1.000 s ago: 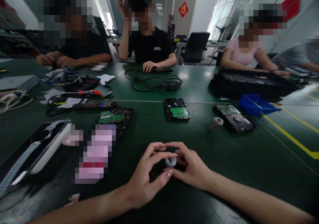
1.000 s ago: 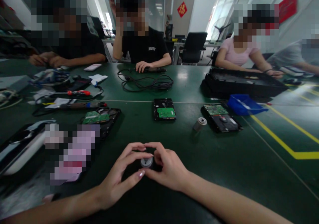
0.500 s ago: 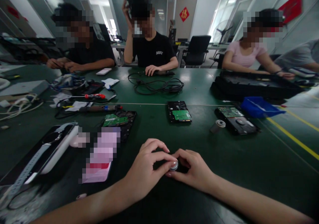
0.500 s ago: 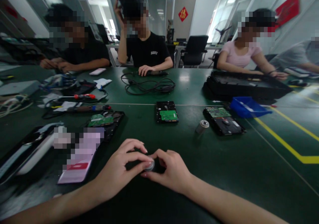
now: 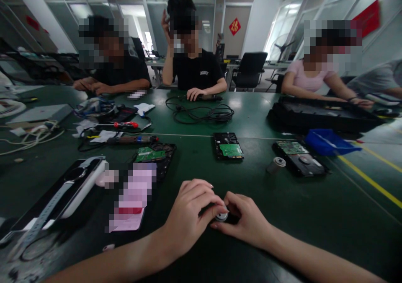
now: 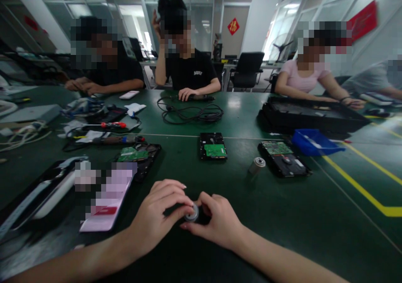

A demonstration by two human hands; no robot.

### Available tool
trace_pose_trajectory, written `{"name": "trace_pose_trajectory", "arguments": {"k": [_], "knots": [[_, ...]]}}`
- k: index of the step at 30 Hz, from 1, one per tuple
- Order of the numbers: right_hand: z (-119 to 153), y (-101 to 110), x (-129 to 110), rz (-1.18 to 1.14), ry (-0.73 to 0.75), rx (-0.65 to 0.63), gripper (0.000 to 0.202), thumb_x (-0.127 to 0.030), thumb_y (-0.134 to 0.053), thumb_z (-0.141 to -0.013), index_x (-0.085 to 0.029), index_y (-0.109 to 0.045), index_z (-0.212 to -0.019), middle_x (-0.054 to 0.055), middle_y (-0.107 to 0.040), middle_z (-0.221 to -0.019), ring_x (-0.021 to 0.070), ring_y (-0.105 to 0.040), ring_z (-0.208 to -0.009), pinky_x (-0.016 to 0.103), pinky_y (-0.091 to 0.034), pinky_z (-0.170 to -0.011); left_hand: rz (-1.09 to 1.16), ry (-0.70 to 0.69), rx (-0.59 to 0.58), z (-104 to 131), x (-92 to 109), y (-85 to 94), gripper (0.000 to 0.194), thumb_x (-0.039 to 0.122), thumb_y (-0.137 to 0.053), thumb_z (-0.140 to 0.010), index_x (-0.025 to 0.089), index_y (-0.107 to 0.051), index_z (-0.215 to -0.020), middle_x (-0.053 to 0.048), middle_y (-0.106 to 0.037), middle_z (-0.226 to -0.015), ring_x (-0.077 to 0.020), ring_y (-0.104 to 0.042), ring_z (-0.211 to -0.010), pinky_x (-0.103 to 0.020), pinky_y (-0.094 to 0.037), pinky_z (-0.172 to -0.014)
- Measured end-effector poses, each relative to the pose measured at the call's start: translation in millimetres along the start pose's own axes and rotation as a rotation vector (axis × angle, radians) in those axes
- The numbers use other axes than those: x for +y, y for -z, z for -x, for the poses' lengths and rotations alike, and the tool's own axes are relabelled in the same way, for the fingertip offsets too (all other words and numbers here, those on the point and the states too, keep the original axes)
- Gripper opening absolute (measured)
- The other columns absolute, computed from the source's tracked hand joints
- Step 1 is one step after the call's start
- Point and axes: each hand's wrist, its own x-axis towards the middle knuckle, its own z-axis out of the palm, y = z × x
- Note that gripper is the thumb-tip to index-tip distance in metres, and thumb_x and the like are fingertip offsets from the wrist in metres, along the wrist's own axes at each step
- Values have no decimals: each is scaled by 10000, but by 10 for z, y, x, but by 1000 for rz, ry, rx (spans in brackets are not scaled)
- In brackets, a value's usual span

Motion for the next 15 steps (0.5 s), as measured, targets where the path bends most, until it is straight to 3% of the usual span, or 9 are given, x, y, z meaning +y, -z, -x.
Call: {"name": "trace_pose_trajectory", "arguments": {"k": [4,7,11,15], "knots": [[3,7,11,15,-16,-34,436,-572,-710,-726,-197,-488,-748,-47,-497,-627,103,-431,-552,213,-302,-531,20,78,91,-6,13,223,126,312,-637,-900,238,-724,-845,-15,-715,-846,-220,-631,-906,-353,-491,-805],[2,10,17,24,-12,-48,417,-563,-697,-746,-198,-496,-768,-39,-520,-644,110,-448,-565,217,-311,-538,-21,148,95,170,-69,342,94,289,-650,-886,258,-737,-867,-13,-716,-856,-211,-637,-860,-339,-512,-761],[0,11,12,22,8,-39,399,-555,-686,-763,-199,-506,-783,-39,-520,-637,111,-451,-565,218,-320,-538,-168,160,51,543,-279,310,71,241,-695,-839,281,-748,-864,-8,-734,-839,-238,-618,-884,-378,-502,-781],[2,18,-8,21,17,-32,396,-555,-678,-770,-200,-503,-789,-42,-519,-639,106,-451,-561,215,-318,-535,-415,167,95,767,-437,219,150,216,-705,-812,333,-754,-893,9,-760,-918,-289,-582,-977,-454,-424,-851]]}}
